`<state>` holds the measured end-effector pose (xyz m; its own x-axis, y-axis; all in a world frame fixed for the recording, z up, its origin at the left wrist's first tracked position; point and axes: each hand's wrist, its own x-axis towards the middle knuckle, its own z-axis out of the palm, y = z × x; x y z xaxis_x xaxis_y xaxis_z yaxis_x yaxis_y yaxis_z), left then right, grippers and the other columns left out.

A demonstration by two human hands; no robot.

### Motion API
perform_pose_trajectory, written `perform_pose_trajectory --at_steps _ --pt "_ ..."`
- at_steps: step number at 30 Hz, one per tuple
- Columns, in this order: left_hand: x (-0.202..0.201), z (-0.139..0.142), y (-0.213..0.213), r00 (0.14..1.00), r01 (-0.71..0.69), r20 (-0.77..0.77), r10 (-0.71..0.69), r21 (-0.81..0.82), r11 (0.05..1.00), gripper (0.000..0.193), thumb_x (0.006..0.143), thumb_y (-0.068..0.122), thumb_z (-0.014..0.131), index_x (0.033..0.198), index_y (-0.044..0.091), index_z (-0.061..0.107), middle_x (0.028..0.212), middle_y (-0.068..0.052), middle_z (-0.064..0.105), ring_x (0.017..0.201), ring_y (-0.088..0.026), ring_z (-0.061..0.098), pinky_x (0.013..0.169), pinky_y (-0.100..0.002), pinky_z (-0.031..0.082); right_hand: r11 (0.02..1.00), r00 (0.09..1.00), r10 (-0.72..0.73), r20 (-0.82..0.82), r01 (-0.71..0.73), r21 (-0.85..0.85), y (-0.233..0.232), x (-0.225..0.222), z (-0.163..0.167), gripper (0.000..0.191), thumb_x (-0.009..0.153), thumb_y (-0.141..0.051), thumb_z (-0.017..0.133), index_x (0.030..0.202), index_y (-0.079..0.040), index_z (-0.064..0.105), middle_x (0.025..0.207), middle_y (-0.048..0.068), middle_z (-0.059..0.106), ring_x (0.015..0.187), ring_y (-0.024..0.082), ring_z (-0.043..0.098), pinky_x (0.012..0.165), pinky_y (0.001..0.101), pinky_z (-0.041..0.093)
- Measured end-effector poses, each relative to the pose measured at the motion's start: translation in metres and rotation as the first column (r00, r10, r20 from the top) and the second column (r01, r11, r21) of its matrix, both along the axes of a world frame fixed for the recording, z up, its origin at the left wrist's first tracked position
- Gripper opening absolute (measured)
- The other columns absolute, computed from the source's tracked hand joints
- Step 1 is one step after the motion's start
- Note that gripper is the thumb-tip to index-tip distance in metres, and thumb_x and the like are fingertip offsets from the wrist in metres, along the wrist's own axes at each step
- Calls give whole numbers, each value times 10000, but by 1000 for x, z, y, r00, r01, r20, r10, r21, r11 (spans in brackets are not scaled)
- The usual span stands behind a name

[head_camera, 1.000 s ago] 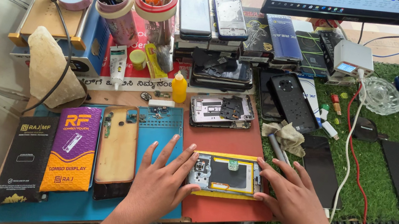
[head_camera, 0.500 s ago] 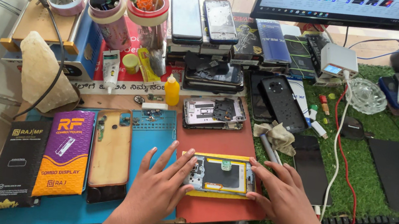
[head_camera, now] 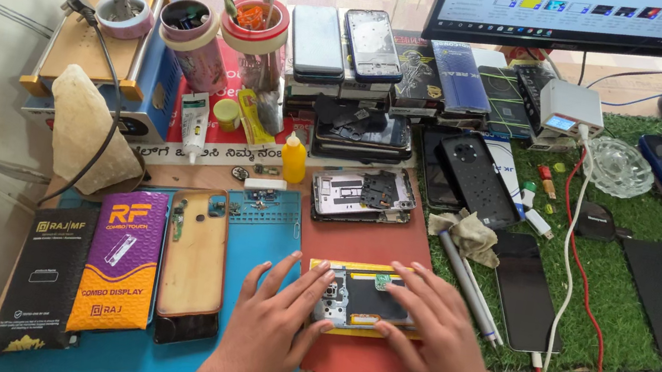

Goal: The person works at a repair bench on a disassembled smartphone, handling the midframe and a replacement display combo. They peel protective film from the new display, hold up the packaged replacement part, then use a precision screwdriver on the phone body, working on the device throughout.

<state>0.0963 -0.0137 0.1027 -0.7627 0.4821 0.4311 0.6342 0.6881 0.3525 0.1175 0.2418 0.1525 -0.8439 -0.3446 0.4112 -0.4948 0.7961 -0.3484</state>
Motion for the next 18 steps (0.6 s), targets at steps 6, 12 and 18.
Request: perform_pose_trajectory --at_steps 6,12,18 --pt "2 8 -6 994 -96 -49 96 2 995 611 915 524 622 1339 85 618 1526 -81 490 1455 -365 309 1132 -565 200 995 997 46 62 -52 90 -20 -6 -1 548 873 -329 736 1311 -24 612 1442 151 585 1373 368 483 1110 503 354" --pt "3 21 -12 997 -71 -27 69 -75 995 592 902 530 624 1324 116 649 1531 -60 474 1477 -372 266 1137 -599 170 997 996 27 85 -34 75 -20 3 3 560 879 -343 716 1325 -25 599 1429 136 595 1373 353 489 1114 478 368" --pt "-1 33 -12 995 -58 67 68 -137 989 614 841 584 656 1257 132 687 1508 -55 482 1467 -384 248 1124 -638 150 991 999 16 28 -20 129 -22 2 -3 653 876 -369 709 1393 -1 551 1440 143 576 1378 344 471 1121 478 348"
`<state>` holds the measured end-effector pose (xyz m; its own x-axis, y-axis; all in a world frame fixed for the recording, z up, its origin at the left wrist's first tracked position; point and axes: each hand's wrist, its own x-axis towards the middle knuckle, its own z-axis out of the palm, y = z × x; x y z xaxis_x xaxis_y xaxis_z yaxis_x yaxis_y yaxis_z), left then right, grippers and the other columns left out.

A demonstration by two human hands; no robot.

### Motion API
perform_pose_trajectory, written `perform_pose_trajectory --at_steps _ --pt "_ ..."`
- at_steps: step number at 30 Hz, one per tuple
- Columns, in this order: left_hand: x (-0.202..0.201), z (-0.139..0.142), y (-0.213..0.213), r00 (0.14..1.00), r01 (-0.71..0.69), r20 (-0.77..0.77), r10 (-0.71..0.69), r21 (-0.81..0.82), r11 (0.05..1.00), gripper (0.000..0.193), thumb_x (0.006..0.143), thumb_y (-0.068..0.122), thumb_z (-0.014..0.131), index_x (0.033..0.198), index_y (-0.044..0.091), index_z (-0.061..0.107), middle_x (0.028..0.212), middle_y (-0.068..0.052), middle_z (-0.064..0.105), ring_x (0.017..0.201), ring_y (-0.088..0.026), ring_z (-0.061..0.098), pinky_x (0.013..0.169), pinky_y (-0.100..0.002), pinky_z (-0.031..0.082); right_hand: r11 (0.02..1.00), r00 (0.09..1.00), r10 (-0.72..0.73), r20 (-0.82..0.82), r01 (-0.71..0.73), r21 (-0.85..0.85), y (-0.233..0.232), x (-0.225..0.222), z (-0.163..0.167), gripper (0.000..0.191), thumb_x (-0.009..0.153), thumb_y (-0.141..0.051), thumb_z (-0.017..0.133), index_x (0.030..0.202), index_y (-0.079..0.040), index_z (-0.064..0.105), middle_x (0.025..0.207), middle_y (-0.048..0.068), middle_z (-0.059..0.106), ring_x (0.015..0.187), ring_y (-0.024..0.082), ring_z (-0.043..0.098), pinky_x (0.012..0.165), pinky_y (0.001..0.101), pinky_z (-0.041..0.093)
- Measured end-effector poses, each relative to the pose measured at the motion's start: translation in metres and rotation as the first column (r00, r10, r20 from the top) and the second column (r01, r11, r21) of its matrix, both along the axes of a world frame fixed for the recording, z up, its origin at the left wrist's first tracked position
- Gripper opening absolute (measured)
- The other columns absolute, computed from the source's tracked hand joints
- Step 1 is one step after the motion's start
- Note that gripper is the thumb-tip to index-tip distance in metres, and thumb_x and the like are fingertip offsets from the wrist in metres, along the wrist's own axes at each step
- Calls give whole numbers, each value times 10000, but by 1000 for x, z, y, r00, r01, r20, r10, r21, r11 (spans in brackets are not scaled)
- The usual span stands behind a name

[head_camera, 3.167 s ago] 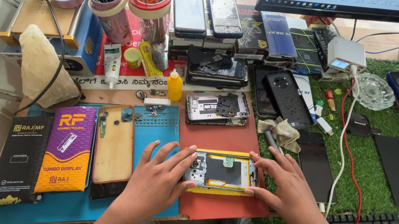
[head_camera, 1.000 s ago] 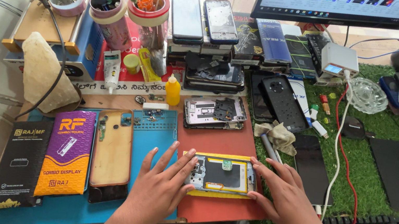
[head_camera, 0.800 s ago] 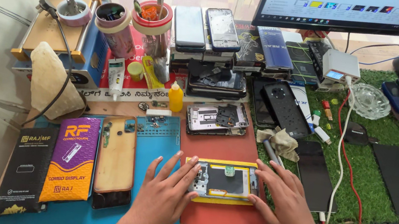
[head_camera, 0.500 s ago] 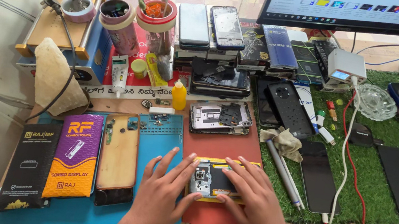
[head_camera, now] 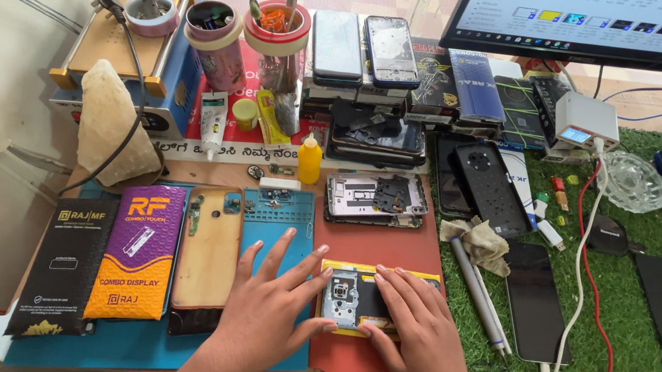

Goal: The person works at a repair bench on a disassembled smartphone, handling the midframe and a replacement display combo. They peel protective film from the new display, hold up the packaged replacement part, then use a precision screwdriver on the phone body, working on the device throughout.

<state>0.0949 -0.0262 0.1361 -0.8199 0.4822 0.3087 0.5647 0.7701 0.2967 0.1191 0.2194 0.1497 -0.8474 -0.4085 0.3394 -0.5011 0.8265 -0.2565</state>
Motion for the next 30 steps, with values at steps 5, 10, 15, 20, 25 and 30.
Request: perform_pose_trajectory --at_steps 5,10,15,20,25,30 --pt "1 12 2 997 -40 70 43 -47 998 671 766 653 680 1284 227 708 1544 -68 481 1488 -407 235 1100 -715 94 1000 1000 -4 -19 4 20 2 6 -2 663 881 -389 699 1401 -7 545 1443 138 572 1380 335 469 1127 475 343" --pt "5 27 3 989 -70 124 83 -106 992 694 750 698 668 1312 293 705 1548 -81 471 1506 -426 216 1058 -785 58 999 999 -7 -37 8 36 3 11 2 651 886 -394 689 1395 -11 551 1443 127 574 1380 325 473 1125 473 345" --pt "4 31 4 981 -85 161 109 -147 985 702 743 717 649 1325 327 694 1553 -89 459 1508 -428 204 1031 -807 66 999 999 -6 -43 8 51 4 11 2 631 889 -394 685 1376 -11 562 1441 128 573 1374 326 476 1122 477 344" --pt "7 23 5 989 -86 109 100 -125 988 693 784 699 631 1363 320 658 1548 -111 454 1497 -425 212 1011 -813 97 997 998 9 -68 -4 79 5 11 5 597 904 -400 660 1354 -17 569 1461 128 557 1383 325 470 1129 478 337" --pt "11 10 1 997 -64 -42 62 -51 997 639 845 649 610 1316 219 643 1555 -72 444 1473 -373 206 1058 -777 101 993 996 19 -89 -8 118 0 10 3 578 928 -393 612 1373 -28 559 1493 133 526 1398 324 453 1140 478 317" --pt "9 -1 -1 986 -13 -166 9 -26 1000 570 937 544 564 1363 169 615 1570 -41 411 1499 -364 185 1100 -724 62 990 996 19 -89 -7 139 -2 12 0 564 942 -375 583 1387 -29 551 1505 132 516 1410 325 437 1148 477 304"
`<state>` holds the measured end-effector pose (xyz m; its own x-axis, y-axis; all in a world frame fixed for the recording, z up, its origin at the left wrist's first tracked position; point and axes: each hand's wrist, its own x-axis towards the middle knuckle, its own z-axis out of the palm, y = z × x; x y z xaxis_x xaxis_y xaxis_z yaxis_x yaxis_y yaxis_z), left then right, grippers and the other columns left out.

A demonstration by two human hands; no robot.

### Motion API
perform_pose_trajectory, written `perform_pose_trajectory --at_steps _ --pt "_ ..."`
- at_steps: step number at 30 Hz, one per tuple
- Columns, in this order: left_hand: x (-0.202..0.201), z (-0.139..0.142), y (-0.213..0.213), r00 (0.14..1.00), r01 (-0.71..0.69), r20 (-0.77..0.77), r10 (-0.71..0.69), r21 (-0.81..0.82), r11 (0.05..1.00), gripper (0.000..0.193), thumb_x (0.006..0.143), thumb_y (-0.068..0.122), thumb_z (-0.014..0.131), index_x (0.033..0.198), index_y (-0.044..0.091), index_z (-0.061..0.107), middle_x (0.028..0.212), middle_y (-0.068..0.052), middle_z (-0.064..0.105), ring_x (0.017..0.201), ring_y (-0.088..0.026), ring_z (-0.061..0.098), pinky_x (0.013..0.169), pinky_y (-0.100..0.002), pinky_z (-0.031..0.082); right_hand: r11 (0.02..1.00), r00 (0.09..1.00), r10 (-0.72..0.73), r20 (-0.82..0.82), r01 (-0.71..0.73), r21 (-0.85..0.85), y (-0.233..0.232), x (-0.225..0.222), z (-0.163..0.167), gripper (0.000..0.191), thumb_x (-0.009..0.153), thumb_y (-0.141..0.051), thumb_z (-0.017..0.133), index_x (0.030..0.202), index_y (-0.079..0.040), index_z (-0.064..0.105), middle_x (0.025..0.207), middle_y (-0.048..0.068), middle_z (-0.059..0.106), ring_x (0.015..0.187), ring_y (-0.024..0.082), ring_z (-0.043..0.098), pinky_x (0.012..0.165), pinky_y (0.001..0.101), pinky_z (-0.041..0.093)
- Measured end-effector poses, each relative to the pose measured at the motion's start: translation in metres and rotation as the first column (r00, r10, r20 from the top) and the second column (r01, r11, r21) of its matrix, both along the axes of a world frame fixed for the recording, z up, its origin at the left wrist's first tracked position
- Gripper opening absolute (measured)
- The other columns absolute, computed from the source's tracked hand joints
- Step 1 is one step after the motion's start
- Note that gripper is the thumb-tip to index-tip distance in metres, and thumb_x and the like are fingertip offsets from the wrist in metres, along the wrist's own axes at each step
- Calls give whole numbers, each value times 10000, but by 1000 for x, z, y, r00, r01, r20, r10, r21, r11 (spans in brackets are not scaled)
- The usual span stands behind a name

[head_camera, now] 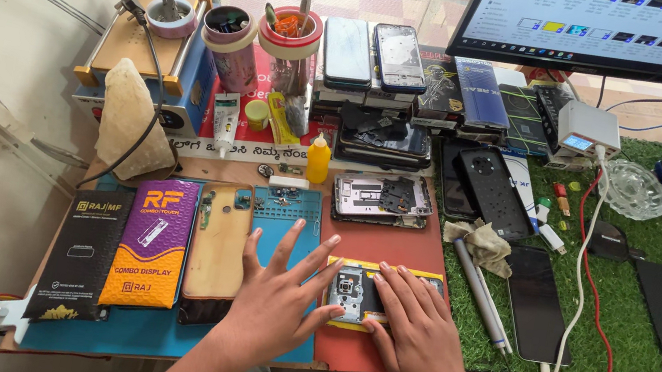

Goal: The person works at a repair bench on a disassembled smartphone, handling the midframe and a replacement display combo. They peel protective film from the new display, hold up the packaged replacement part, then use a precision screwdriver on the phone body, working on the device throughout.

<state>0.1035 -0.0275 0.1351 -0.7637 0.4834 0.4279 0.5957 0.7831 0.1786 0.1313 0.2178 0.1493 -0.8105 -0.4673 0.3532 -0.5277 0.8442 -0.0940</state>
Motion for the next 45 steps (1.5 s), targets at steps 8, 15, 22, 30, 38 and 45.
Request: perform_pose_trajectory --at_steps 8,15,22,30,38,45 --pt "-2 -11 2 999 25 36 -24 -30 999 640 920 574 548 1377 129 592 1574 -32 405 1522 -338 145 1116 -732 17 1000 1000 2 -1 -2 11 -1 4 -1 551 963 -365 554 1391 -18 535 1518 138 497 1426 320 420 1167 470 286" --pt "-1 -11 5 999 19 31 -18 -39 999 689 900 626 546 1382 136 594 1563 -28 415 1522 -343 143 1111 -753 7 1000 1000 -9 6 8 14 1 4 4 544 963 -371 551 1385 -30 535 1524 130 480 1432 312 409 1164 464 280" --pt "1 -11 7 1000 1 -3 -1 6 1000 679 895 611 572 1398 155 590 1572 -10 426 1533 -337 149 1114 -729 25 1000 1000 1 10 -1 0 4 3 10 553 947 -380 572 1394 -57 536 1520 134 474 1422 323 418 1145 464 312" --pt "6 -3 11 998 43 -40 -41 64 997 829 828 671 642 1386 59 597 1587 -95 409 1530 -350 172 1137 -667 39 988 995 81 57 -73 -133 11 -5 18 632 801 -405 774 1298 -51 610 1431 141 565 1336 358 498 1070 476 404" --pt "8 -1 11 986 164 -58 -159 106 981 610 821 477 764 1292 98 682 1423 -53 588 1436 -276 403 1145 -628 142 993 993 89 80 -82 -86 16 -6 21 579 745 -401 821 1183 -60 658 1350 132 611 1244 359 555 1014 494 439" --pt "8 8 5 951 309 -108 -291 259 915 414 817 226 809 1193 87 705 1237 -57 717 1164 -228 646 1065 -498 398 987 984 152 88 -147 -65 16 -6 38 492 778 -354 815 1159 -64 705 1301 150 657 1198 352 620 968 475 485"
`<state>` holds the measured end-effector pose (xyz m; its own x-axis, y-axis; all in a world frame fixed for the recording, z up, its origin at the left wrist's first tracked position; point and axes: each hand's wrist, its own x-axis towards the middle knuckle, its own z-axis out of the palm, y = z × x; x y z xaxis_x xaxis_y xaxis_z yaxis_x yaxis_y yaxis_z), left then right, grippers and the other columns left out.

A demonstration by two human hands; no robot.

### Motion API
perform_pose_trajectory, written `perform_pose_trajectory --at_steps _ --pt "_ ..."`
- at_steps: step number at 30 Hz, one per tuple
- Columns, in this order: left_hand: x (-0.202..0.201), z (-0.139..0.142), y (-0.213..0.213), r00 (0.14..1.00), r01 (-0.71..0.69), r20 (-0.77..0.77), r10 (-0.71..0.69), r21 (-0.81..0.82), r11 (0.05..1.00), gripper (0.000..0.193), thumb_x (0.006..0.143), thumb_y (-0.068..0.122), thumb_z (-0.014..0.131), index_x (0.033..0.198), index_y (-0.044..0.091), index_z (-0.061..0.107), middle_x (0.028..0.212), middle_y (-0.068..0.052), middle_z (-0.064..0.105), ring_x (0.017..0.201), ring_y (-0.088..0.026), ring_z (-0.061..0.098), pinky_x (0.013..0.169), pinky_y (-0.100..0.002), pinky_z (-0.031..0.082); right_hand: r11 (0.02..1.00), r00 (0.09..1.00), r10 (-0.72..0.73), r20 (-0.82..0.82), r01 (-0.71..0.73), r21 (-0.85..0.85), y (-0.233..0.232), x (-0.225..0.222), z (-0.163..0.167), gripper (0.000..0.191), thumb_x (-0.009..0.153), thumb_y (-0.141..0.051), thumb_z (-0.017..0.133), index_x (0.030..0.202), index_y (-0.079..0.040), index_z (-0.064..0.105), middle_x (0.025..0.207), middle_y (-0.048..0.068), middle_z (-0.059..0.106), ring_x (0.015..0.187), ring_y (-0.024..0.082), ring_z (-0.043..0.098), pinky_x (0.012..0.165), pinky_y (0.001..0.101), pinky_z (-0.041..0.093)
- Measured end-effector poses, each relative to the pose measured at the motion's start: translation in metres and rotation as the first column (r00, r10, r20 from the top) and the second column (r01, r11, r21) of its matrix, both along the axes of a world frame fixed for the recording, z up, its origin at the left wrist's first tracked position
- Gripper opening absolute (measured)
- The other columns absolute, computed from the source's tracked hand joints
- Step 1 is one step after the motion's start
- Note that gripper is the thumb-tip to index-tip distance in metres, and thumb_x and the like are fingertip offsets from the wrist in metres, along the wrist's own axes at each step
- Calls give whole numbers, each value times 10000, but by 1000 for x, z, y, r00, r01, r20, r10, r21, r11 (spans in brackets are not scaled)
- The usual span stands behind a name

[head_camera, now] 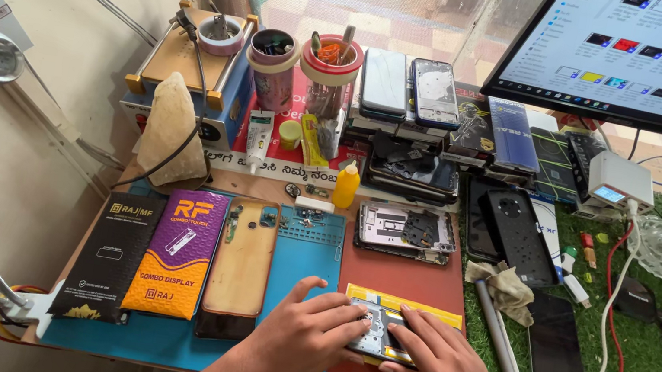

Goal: The person works at a repair bench on a disassembled smartphone, handling the midframe and a replacement display combo. They peel protective film from the new display, hold up the packaged replacement part, then use a precision screwdriver on the phone body, working on the device throughout.

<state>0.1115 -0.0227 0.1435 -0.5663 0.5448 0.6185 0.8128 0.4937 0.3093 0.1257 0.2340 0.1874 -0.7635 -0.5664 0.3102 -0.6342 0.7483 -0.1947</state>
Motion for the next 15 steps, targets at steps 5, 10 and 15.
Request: perform_pose_trajectory --at_steps 5,10,15 --pt "-1 12 4 1000 0 -21 1 74 997 303 889 236 792 1136 86 700 1111 -43 747 1066 -214 685 997 -452 460 996 997 -5 -81 -2 -93 9 2 14 367 722 -177 805 1075 -100 742 1189 84 721 1111 314 680 920 441 542" --pt "-8 19 5 999 9 44 -15 132 991 230 923 258 781 1044 83 695 977 -31 763 966 -212 716 905 -392 498 957 996 -92 -8 86 -277 16 -1 17 241 742 -167 844 957 -88 771 938 43 740 861 236 729 729 373 580" --pt "-11 23 4 991 35 120 -57 176 984 192 941 255 775 958 77 704 886 -53 754 877 -235 725 854 -381 520 930 995 -91 45 101 -353 21 -1 17 182 767 -162 832 917 -75 778 894 46 750 796 201 743 679 334 586"
